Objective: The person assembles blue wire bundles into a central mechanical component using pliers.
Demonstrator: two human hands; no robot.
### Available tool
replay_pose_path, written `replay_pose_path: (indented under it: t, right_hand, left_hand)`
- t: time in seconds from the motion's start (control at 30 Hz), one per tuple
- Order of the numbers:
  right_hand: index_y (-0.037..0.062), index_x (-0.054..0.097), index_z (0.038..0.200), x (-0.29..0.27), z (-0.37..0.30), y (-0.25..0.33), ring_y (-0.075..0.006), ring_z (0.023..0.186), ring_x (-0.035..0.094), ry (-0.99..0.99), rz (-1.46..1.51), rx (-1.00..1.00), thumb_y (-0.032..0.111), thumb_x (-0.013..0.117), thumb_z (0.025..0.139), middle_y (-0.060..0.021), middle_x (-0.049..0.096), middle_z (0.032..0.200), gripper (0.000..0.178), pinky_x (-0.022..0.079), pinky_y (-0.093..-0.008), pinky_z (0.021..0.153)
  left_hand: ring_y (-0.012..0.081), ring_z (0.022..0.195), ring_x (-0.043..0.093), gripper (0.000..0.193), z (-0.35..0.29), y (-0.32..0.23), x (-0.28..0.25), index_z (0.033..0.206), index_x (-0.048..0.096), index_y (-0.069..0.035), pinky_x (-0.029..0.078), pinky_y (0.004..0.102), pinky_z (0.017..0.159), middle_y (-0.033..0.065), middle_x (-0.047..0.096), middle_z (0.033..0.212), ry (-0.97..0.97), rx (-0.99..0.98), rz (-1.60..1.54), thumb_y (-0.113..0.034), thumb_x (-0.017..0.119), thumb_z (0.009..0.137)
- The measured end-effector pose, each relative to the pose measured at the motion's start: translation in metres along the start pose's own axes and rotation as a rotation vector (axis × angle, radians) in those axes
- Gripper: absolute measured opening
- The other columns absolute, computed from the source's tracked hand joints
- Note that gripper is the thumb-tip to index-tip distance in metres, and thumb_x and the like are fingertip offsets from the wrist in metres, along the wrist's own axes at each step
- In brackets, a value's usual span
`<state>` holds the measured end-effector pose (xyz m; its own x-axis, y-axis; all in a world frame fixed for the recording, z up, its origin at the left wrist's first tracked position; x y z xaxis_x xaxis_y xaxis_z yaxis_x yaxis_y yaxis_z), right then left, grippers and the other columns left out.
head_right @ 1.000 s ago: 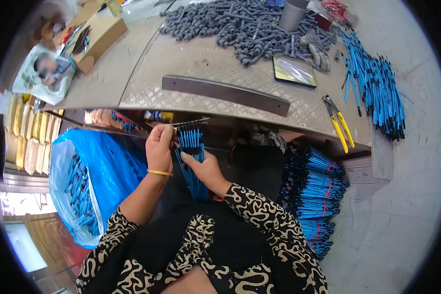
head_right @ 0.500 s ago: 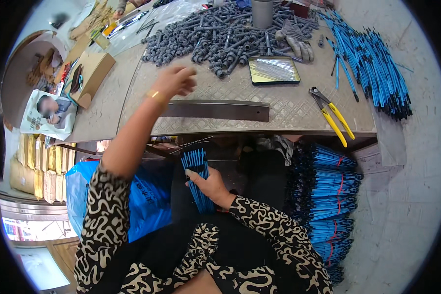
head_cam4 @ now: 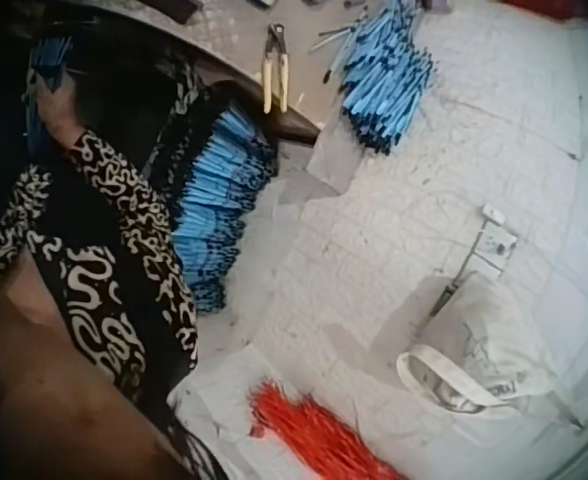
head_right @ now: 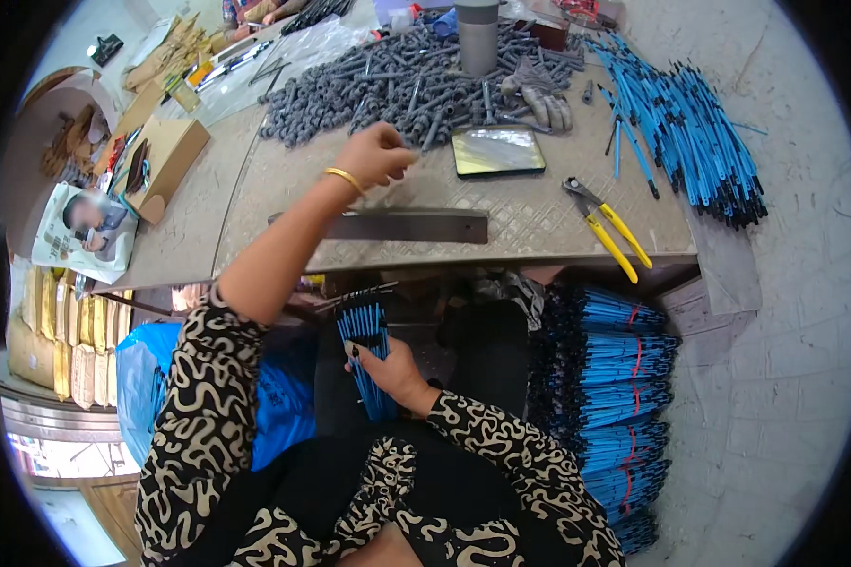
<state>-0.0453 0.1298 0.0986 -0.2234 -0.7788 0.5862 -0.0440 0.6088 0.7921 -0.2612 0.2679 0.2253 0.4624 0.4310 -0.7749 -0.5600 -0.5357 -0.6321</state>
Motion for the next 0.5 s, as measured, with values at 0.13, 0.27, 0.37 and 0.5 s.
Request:
replay_pose_path:
  t: [0.13, 0.27, 0.37, 0.5]
  right_hand:
    - [-0.0008, 0.057, 0.09, -0.002, 0.01, 0.005, -0.0122, 0.071, 0.061, 0.004, -0.032, 0.004, 0.017, 0.057, 0.087, -0.0051, 0.061, 0.078, 0.019, 0.049, -0.0238, 0.065]
    - [-0.0001, 0.057, 0.09, 0.005, 0.014, 0.007, -0.0118, 0.071, 0.06, -0.036, -0.088, 0.093, 0.02, 0.06, 0.086, -0.0047, 0.06, 0.077, 0.021, 0.049, -0.0238, 0.064]
    - [0.0013, 0.056, 0.09, 0.014, 0.018, -0.004, -0.0149, 0.069, 0.062, 0.005, -0.087, 0.088, 0.022, 0.061, 0.085, -0.0059, 0.06, 0.075, 0.022, 0.051, -0.0272, 0.062]
    - [0.0022, 0.056, 0.091, 0.026, 0.019, -0.008, -0.0163, 0.068, 0.062, 0.015, -0.132, 0.1, 0.023, 0.061, 0.084, -0.006, 0.06, 0.075, 0.022, 0.051, -0.0285, 0.061]
  left_hand:
    - [0.0182, 0.077, 0.063, 0.036, -0.063, 0.016, -0.044, 0.114, 0.052, -0.004, 0.053, 0.0253, 0.067, 0.0092, 0.063, 0.095, 0.041, -0.067, -1.01, -0.015, 0.063, 0.081]
    - [0.0175, 0.077, 0.063, 0.034, -0.14, 0.045, -0.068, 0.115, 0.052, -0.002, 0.053, 0.0238, 0.067, 0.0106, 0.063, 0.097, 0.018, -0.106, -1.171, -0.017, 0.058, 0.085]
    - [0.0157, 0.075, 0.063, 0.032, -0.186, 0.081, -0.061, 0.113, 0.053, -0.002, 0.051, 0.0205, 0.063, 0.0109, 0.064, 0.098, -0.043, -0.311, -1.222, -0.021, 0.057, 0.087]
    - [0.0132, 0.07, 0.062, 0.029, -0.218, 0.113, -0.044, 0.107, 0.056, -0.004, 0.048, 0.019, 0.054, 0.0094, 0.065, 0.093, 0.045, -0.436, -1.192, -0.023, 0.058, 0.086]
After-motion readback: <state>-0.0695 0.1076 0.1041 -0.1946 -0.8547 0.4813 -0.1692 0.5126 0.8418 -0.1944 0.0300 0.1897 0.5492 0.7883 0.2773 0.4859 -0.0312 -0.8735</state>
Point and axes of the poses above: each hand's wrist, its own z-axis towards the middle knuckle, its own x-axis out of the palm, y = z × x, the point moved 10 cm from there along z, towards the middle knuckle
